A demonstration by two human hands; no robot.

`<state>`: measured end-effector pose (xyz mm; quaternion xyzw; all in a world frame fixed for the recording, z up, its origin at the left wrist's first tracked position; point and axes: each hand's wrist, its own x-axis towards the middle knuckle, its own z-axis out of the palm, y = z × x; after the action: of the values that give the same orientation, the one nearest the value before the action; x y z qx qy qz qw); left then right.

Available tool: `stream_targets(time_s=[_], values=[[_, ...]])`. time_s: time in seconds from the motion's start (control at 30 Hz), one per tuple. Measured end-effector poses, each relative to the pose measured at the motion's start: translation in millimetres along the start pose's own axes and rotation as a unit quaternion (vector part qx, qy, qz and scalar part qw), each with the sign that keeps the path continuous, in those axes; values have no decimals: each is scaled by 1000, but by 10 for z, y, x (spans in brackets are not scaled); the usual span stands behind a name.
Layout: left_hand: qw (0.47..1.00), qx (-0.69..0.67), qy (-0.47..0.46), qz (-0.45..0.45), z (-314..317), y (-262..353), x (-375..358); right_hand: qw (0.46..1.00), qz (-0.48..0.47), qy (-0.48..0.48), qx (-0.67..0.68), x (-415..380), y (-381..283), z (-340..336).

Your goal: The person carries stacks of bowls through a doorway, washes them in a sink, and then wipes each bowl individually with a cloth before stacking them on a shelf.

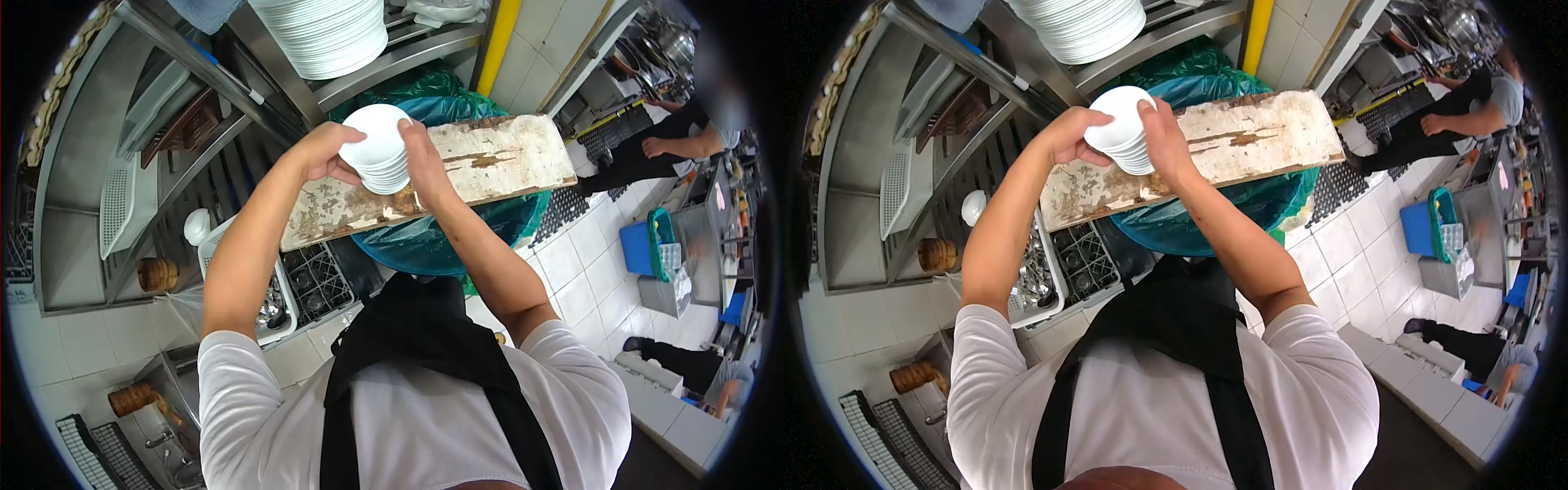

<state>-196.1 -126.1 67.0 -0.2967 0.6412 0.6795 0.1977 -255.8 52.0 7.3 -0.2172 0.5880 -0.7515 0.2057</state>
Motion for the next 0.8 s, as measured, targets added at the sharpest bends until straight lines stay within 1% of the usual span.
stream_targets(time_s=[0.03,0.07,0.1,0.13,0.17,0.2,0.3,0.33,0.37,0.43,0.47,0.5,0.53,0.57,0.6,0.67,0.7,0.77,0.8], values=[[1000,-4,2,4,-51,0,7,999,18,3,-50,30,-28,22],[999,-38,-17,12,-119,-25,21,984,-19,21,-177,63,-31,40],[997,-70,-38,20,-192,-46,40,983,-22,21,-178,89,-33,52],[998,-49,-47,4,-269,-55,64,983,-36,11,-182,116,-38,58],[998,-47,-48,7,-246,-19,47,982,-51,2,-184,146,-52,68],[997,-60,-50,8,-212,-22,29,982,-61,23,-177,131,-59,88],[995,-90,-47,24,-75,-14,50,986,-75,36,-145,88,117,-17],[996,-72,-36,34,-48,27,77,984,-58,19,-165,94,182,-81],[997,-52,-26,43,-63,40,117,990,-48,28,-132,76,153,-63],[997,-64,-22,45,-146,-20,158,997,8,-4,-78,110,49,-26],[997,-64,-36,30,-204,-60,202,997,0,-6,-80,111,-28,-12],[997,-60,-50,16,-235,-48,212,991,4,-3,-131,60,-114,5],[998,-59,-29,11,-217,-70,225,983,3,1,-181,12,-204,34],[997,-38,-57,31,-256,-109,271,983,-33,14,-179,3,-108,23],[998,-42,-50,8,-260,-100,309,984,-24,6,-177,60,20,-43],[998,-20,-53,12,-277,-65,331,990,-16,-9,-139,127,108,-80],[999,-1,-53,11,-230,-45,264,996,14,-23,-84,160,137,-106],[997,38,-20,69,-230,-17,138,996,-19,-42,-79,98,64,-181],[984,79,93,128,-209,24,-6,998,-15,-13,-62,107,131,-242]])
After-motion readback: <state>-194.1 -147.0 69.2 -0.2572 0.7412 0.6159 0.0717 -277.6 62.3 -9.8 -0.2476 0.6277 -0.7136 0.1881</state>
